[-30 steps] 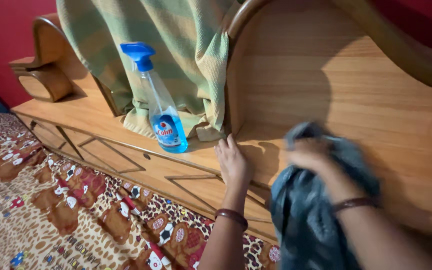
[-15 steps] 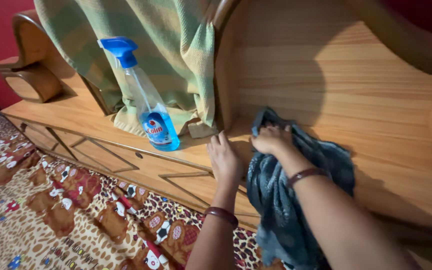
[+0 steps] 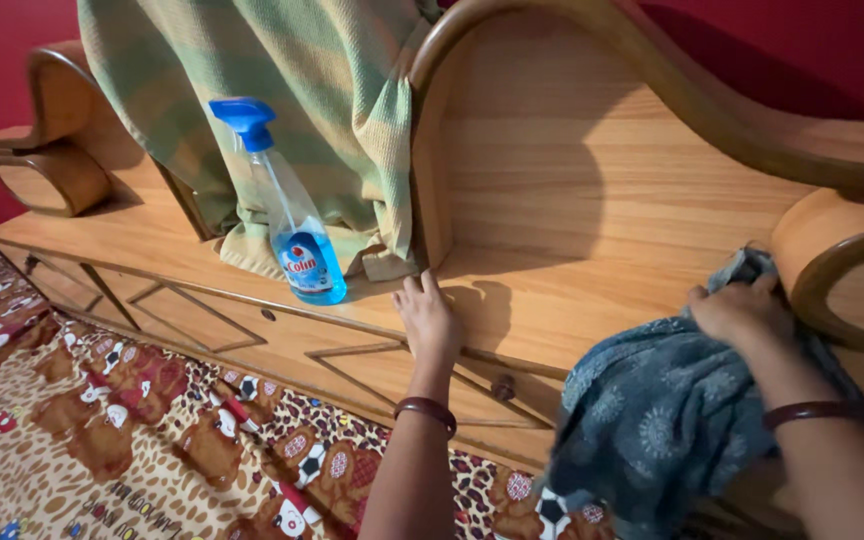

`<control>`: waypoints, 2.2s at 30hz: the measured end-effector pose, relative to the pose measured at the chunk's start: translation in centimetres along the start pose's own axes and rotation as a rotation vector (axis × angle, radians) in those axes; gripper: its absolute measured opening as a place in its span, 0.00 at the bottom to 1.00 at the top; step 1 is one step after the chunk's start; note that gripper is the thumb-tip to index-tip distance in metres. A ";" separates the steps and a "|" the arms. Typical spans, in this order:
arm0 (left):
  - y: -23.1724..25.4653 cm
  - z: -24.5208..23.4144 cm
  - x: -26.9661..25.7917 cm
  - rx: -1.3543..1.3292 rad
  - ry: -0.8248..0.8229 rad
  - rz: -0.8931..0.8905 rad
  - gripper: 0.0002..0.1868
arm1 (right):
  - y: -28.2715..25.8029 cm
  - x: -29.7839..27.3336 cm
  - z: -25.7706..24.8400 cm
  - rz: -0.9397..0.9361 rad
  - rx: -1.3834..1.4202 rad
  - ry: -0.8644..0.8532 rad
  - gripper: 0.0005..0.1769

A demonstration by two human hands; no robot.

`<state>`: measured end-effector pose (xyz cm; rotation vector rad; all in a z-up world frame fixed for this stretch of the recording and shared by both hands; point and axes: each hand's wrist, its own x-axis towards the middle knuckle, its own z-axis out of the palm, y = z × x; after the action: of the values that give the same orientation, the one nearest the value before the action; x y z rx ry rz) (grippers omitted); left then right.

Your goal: The person wipes the top surface and front edges of a wooden dresser using a blue patterned cloth. A spray bottle of cleaner sits on the dresser. The person repeatedly wipes different sections of the dresser top and front, moving the cloth back and forth.

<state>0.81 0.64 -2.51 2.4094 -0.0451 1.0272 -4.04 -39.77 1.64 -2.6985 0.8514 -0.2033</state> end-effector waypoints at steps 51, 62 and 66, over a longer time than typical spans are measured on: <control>7.5 0.7 -3.2 -0.251 -0.198 0.179 0.18 | -1.4 -2.3 0.5 -0.149 -0.079 -0.017 0.49; 8.3 -0.2 -3.2 -0.247 -0.204 0.152 0.13 | -5.6 -14.3 3.1 -0.421 -0.225 0.029 0.34; 8.1 -0.5 -3.2 -0.282 -0.198 0.144 0.13 | -9.0 -9.4 4.4 -0.538 -0.165 -0.128 0.37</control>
<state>-3.68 -6.62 -0.82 2.2621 -0.4100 0.7799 -5.89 -26.30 0.04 -3.0010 0.0940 -0.0741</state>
